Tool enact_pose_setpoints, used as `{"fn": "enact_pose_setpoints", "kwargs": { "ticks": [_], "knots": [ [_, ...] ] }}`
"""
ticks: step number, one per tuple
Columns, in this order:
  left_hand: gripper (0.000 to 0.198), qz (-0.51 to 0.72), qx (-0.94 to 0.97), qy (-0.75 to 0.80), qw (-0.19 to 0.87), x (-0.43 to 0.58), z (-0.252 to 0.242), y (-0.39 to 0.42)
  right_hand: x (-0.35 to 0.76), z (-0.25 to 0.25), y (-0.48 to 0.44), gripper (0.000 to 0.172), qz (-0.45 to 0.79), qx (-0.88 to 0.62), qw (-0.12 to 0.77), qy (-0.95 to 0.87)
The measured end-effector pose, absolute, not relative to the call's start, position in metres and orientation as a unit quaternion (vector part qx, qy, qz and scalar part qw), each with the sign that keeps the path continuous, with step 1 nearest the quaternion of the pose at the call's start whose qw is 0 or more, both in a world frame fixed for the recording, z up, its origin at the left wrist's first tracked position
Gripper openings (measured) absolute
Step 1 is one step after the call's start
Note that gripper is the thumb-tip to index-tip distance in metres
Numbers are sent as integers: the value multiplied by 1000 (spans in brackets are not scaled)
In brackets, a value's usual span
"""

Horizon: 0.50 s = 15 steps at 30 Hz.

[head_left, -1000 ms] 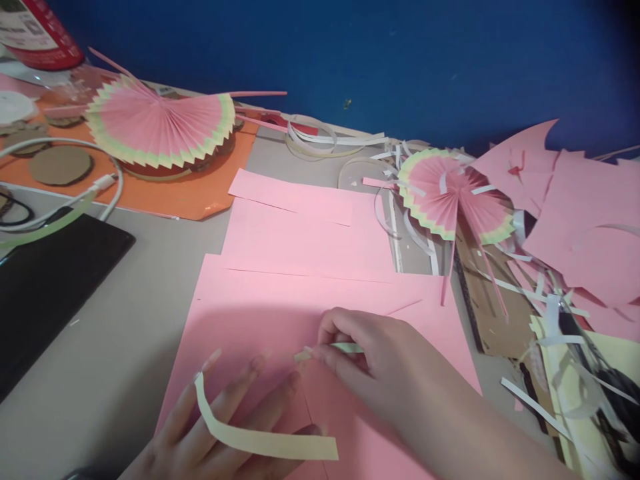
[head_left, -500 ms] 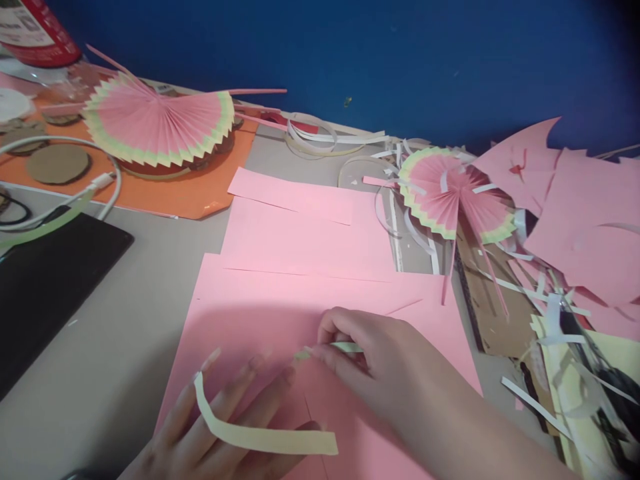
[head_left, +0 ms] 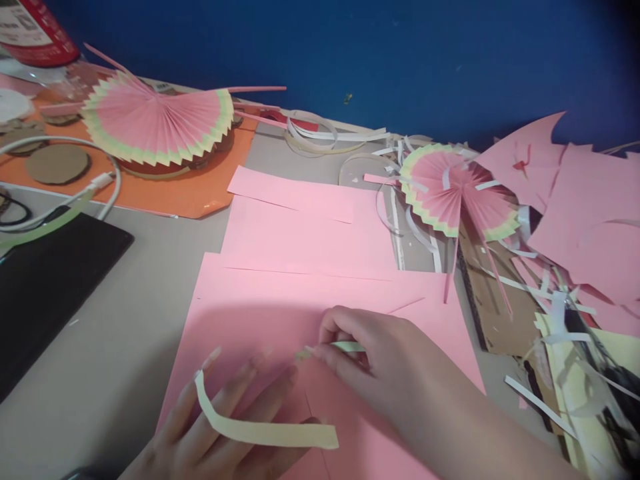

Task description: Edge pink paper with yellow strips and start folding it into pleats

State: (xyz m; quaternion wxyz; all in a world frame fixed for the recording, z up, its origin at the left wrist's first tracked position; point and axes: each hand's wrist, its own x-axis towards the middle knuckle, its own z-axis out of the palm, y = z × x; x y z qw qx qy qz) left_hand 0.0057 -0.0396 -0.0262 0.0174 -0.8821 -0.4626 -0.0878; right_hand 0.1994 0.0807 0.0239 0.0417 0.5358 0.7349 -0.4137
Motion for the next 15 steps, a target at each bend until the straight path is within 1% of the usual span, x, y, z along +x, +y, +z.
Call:
{"fn": "enact_pose_setpoints", "kwargs": {
  "ticks": [6,12,15],
  "knots": [
    [59,-110,-879,-464,2,9,-26,-39,197,23,81,12,-401,538,48,740],
    [58,-108,-885,-452,32,9,-24,-37,199,21,80,14,-403,524,42,749],
    [60,-100,-884,-456,30,8,-22,-36,200,23,80,15,-418,509,34,752]
  ]
}}
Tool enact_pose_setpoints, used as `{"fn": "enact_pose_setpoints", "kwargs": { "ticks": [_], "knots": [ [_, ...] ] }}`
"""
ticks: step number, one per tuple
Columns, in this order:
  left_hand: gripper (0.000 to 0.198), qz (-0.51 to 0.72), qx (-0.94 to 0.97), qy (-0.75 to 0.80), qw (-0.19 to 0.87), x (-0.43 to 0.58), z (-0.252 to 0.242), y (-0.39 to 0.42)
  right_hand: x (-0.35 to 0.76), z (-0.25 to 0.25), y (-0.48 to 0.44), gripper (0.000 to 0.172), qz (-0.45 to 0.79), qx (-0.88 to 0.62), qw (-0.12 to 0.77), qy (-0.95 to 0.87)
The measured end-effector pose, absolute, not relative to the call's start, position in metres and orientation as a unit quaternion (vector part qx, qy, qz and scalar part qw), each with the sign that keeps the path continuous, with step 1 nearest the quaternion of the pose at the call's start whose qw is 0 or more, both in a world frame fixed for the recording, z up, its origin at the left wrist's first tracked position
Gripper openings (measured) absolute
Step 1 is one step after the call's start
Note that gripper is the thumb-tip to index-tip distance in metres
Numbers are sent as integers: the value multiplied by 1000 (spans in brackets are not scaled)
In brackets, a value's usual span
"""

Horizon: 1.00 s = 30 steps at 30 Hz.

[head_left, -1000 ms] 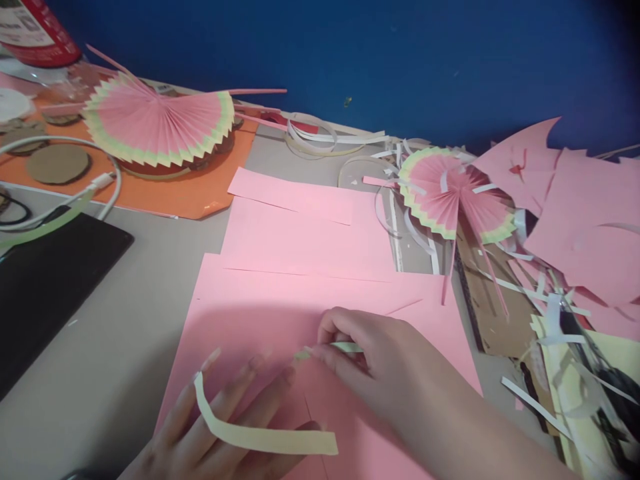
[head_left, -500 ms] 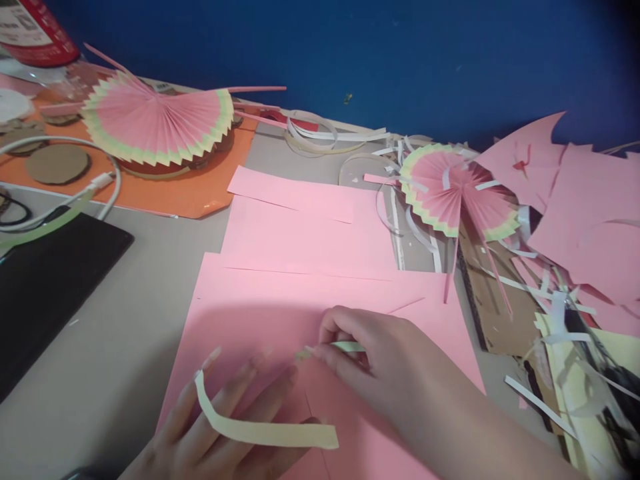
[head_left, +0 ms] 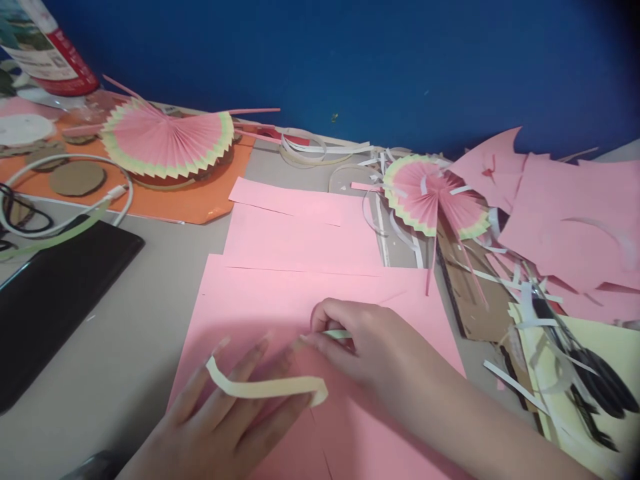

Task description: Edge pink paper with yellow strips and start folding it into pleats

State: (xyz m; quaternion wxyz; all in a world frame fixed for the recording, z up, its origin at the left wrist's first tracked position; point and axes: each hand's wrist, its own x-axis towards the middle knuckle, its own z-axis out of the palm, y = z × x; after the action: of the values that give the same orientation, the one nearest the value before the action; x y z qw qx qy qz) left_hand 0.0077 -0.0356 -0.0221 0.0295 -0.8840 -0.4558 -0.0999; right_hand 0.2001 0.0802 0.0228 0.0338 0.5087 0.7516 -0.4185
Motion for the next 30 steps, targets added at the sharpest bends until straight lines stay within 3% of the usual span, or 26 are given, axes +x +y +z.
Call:
{"fn": "enact_pose_setpoints", "kwargs": {
  "ticks": [12,21,30],
  "knots": [
    [60,-93,-880,-461,-58,6,-3,-31,201,47,76,35,-390,490,23,780],
    [70,-76,-896,-435,-34,5,7,-28,202,58,84,36,-278,466,65,838],
    [69,-80,-893,-441,-38,5,2,-28,207,56,83,27,-289,454,60,840]
  ]
}}
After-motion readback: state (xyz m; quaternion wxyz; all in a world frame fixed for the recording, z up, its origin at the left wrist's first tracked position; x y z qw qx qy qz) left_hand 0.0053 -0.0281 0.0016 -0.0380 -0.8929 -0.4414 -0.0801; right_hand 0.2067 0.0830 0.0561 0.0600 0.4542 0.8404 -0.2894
